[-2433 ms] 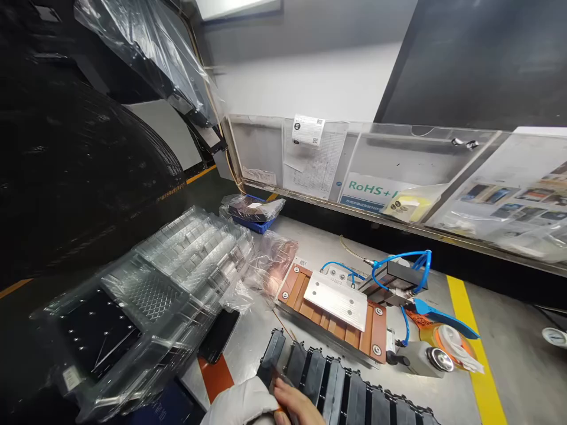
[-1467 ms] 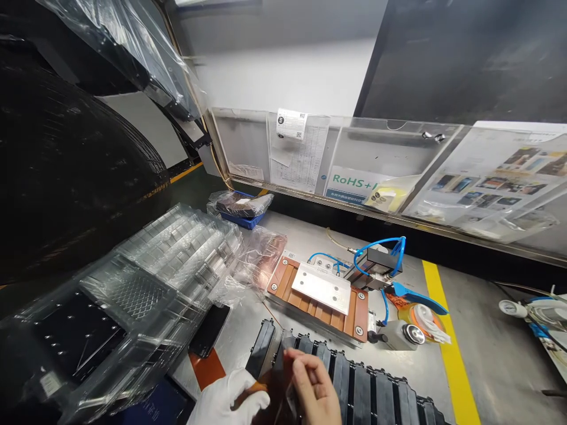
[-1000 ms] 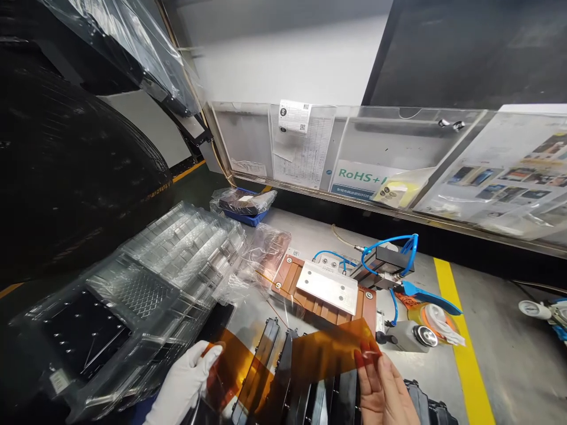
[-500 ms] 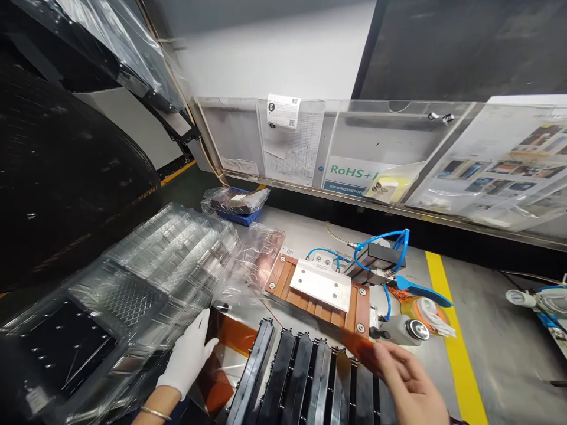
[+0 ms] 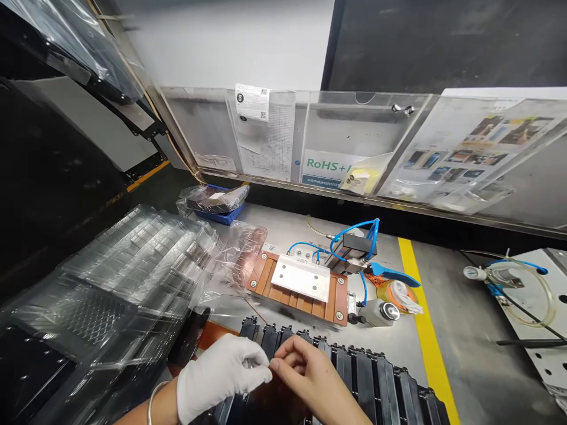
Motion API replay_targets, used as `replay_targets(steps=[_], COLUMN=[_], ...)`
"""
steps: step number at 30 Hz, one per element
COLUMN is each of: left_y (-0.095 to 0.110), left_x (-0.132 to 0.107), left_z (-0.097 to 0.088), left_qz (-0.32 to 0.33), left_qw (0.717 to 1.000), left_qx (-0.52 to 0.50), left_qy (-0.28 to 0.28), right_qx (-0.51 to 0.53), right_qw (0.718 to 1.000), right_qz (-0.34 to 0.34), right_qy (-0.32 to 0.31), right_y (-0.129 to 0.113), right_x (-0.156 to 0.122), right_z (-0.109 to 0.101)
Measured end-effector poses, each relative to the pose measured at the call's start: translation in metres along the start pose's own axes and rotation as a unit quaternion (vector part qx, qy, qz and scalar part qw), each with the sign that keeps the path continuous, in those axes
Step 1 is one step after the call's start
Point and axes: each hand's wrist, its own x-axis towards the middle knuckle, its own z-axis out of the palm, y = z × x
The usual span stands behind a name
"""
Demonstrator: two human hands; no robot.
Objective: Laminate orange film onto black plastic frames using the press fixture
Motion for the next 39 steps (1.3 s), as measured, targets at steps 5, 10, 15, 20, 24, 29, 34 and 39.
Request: replay_targets(steps=[5,10,15,20,24,29,34,39], left_y=[-0.010,-0.021,-0.021,-0.030,-0.043,-0.044,-0.036,-0.037], left_x=[0.015,0.037,0.063,0.114,0.156,0.179,0.180,0.182], left_z=[-0.011,-0.023,-0.027,-0.035,-0.039,-0.042,-0.047,-0.046], left_qz=[-0.062,-0.118,-0.130,-0.112,-0.118,-0.111,-0.115,-0.123], left_qw=[0.991,0.959,0.955,0.969,0.975,0.981,0.983,0.982], left_qx=[-0.088,-0.231,-0.249,-0.209,-0.181,-0.138,-0.109,-0.105], left_qy=[0.085,0.118,0.097,0.067,0.058,0.077,0.088,0.093], right_qx=[0.076,0.217,0.237,0.215,0.182,0.172,0.170,0.153], right_qw=[0.997,0.957,0.936,0.937,0.943,0.941,0.942,0.945], right_qz=[0.031,0.023,0.023,0.027,0.033,0.060,0.068,0.078], right_qy=[0.006,0.190,0.260,0.274,0.277,0.285,0.281,0.280], right_y=[0.022,0.042,0.049,0.060,0.060,0.055,0.052,0.049], right_x=[-0.010,-0.013,0.004,0.040,0.067,0.084,0.089,0.092], right_z=[-0.031,-0.049,-0.059,-0.090,-0.109,-0.117,-0.120,-0.123])
